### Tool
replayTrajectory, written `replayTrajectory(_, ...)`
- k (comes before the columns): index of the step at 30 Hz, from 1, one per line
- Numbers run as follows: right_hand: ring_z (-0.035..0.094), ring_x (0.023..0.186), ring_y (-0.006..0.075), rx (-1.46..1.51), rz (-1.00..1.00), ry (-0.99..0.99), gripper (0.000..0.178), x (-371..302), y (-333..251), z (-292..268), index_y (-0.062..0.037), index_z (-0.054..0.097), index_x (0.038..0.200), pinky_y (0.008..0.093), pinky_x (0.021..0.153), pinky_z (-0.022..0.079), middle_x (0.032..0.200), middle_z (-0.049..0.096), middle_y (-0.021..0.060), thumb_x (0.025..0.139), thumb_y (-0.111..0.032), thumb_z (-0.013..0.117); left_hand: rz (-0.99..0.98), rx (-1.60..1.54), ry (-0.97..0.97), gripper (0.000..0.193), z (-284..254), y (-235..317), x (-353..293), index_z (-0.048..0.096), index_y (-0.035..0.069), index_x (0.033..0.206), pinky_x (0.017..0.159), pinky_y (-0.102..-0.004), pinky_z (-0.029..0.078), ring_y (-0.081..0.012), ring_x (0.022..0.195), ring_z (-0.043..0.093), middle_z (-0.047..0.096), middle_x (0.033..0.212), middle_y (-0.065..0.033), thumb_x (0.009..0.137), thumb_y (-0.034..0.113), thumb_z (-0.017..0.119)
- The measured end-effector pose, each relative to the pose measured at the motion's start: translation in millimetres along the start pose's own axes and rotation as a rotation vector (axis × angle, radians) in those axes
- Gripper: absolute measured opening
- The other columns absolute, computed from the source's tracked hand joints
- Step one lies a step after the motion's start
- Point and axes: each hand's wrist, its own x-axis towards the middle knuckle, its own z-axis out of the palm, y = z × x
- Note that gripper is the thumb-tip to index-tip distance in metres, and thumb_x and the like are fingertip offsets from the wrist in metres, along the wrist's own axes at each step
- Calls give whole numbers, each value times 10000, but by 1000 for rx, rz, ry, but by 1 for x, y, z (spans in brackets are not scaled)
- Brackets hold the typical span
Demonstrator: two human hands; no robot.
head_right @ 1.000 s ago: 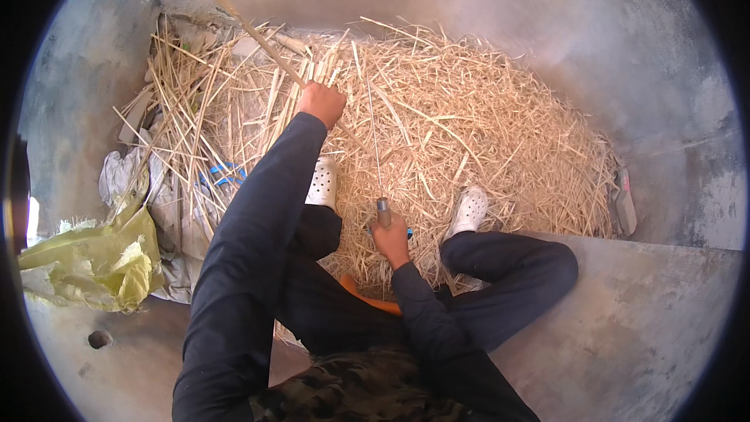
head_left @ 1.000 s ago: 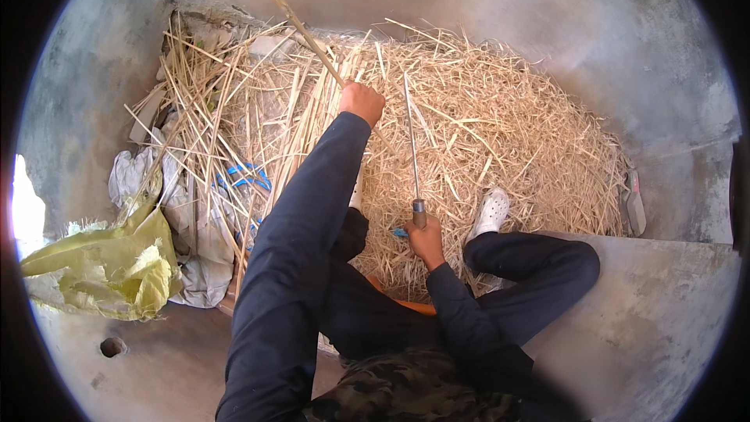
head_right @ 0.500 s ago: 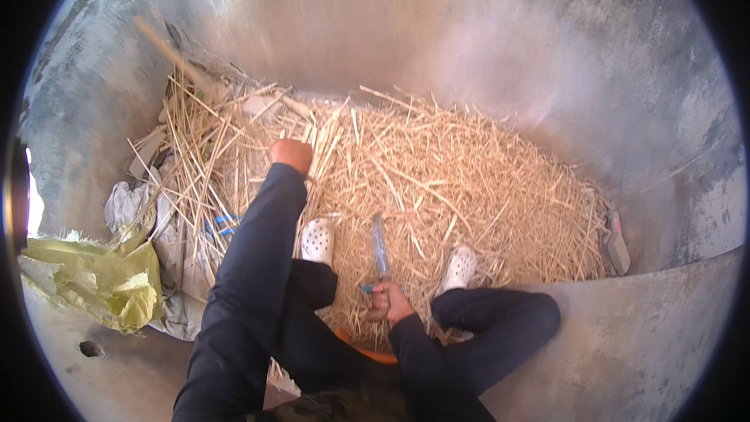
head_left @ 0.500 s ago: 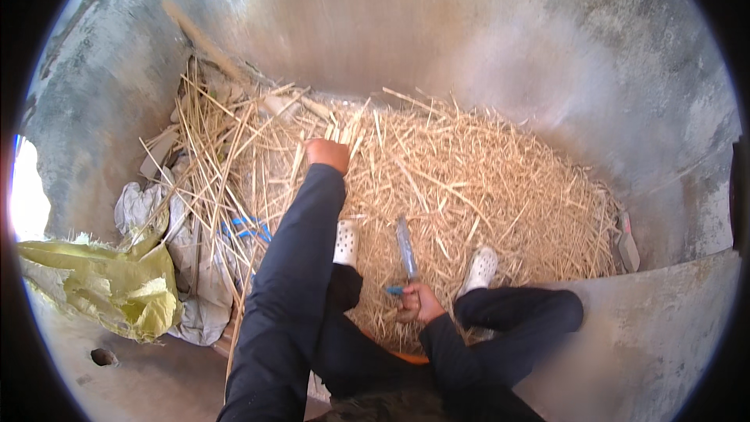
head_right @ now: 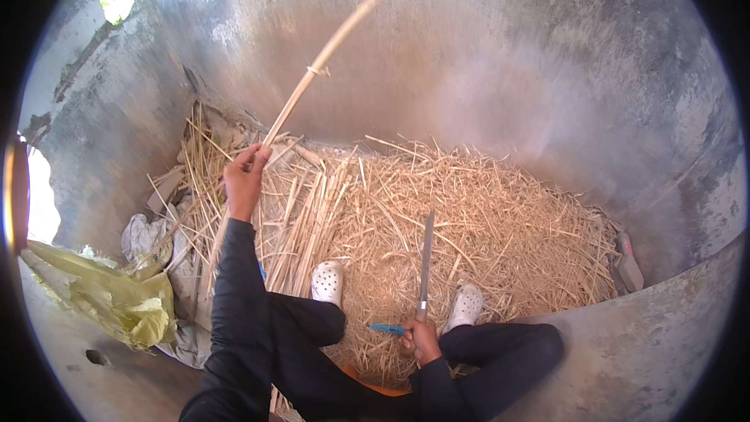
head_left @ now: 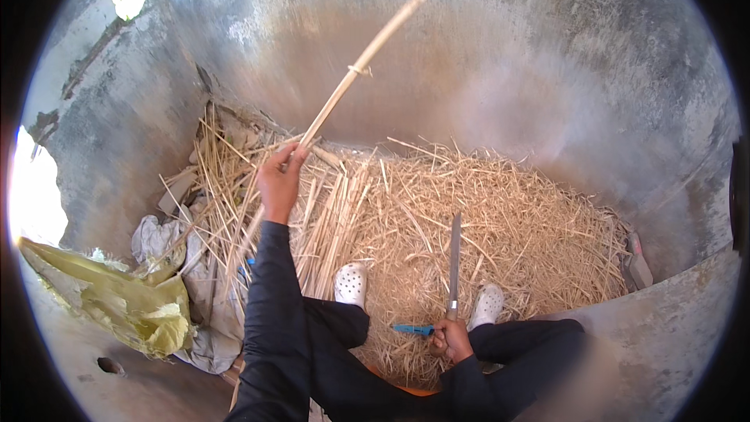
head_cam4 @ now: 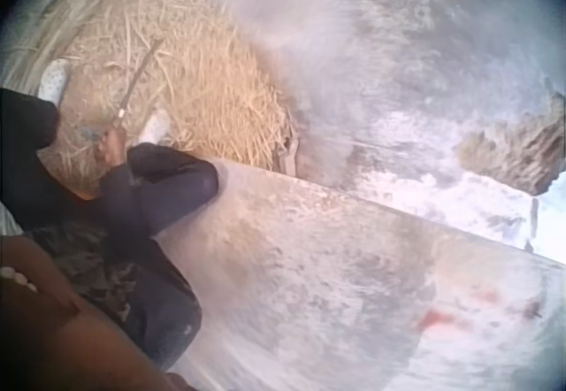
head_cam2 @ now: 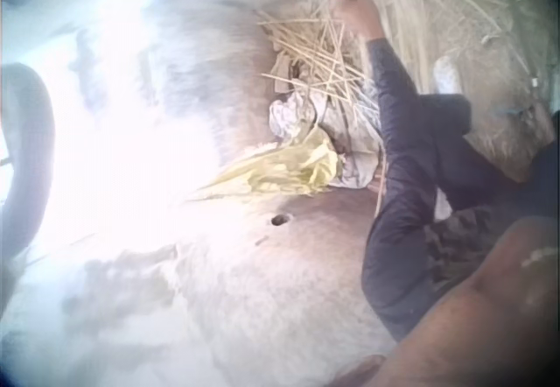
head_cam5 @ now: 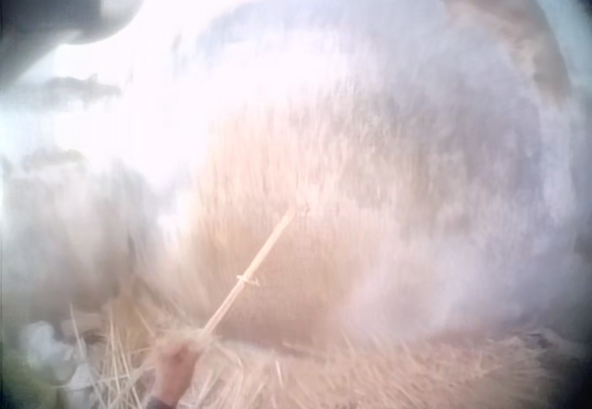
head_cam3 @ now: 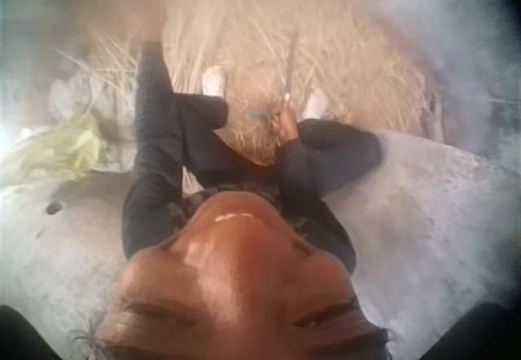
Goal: The person sits cross-legged on a concrete floor and uses a knife to split long bamboo poles into thin strips. They hold the pole with one hand and use the knife to shave and split the bamboo, creating a pile of thin strips.
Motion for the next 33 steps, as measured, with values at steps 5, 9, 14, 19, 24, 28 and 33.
replayTrajectory(5,400,326,174,26,5,6,85,3,5,-2,6,467,698,351,438,463,474,420,57,773,8,507,-101,-351,-118,271,41,79,-27,684,30,1021,516,-202,439,-56,578,556,630,714,-18,836,225,723)
replayTrajectory(9,396,323,180,36,-12,37,91,-7,0,0,17,472,695,345,414,443,473,419,59,769,20,526,-52,-466,-227,216,58,123,-36,661,16,991,509,-198,456,-63,586,593,654,788,-33,858,181,697)
replayTrajectory(14,404,324,173,-29,-2,8,83,-13,-11,1,19,468,725,347,426,449,471,420,56,785,27,524,-28,-586,-242,178,75,143,-34,650,7,979,518,-208,474,-71,619,629,656,762,-42,866,140,679)
replayTrajectory(19,412,329,165,-66,-43,42,73,-18,-8,-14,3,470,725,352,467,474,475,425,50,781,10,517,19,-520,-333,162,83,163,-13,615,-23,923,572,-229,505,-119,652,634,645,804,-57,894,135,640)
replayTrajectory(24,414,332,162,-25,-82,57,108,-28,-20,-5,-20,459,685,352,477,480,479,432,49,771,5,520,25,-644,-311,203,84,173,6,596,-38,939,597,-243,516,-142,670,641,636,791,-81,900,156,642)
replayTrajectory(28,414,333,161,-45,-93,54,101,-37,-28,2,-21,458,701,327,458,462,483,434,54,773,4,524,24,-662,-258,236,81,171,6,566,-40,1003,613,-259,532,-159,687,646,634,841,-103,903,161,639)
replayTrajectory(33,413,343,153,-63,-147,0,79,-46,-36,15,1,474,733,294,373,378,500,447,58,774,15,540,0,-690,-239,251,89,155,3,557,-37,1027,632,-261,539,-151,701,643,623,827,-94,911,174,628)
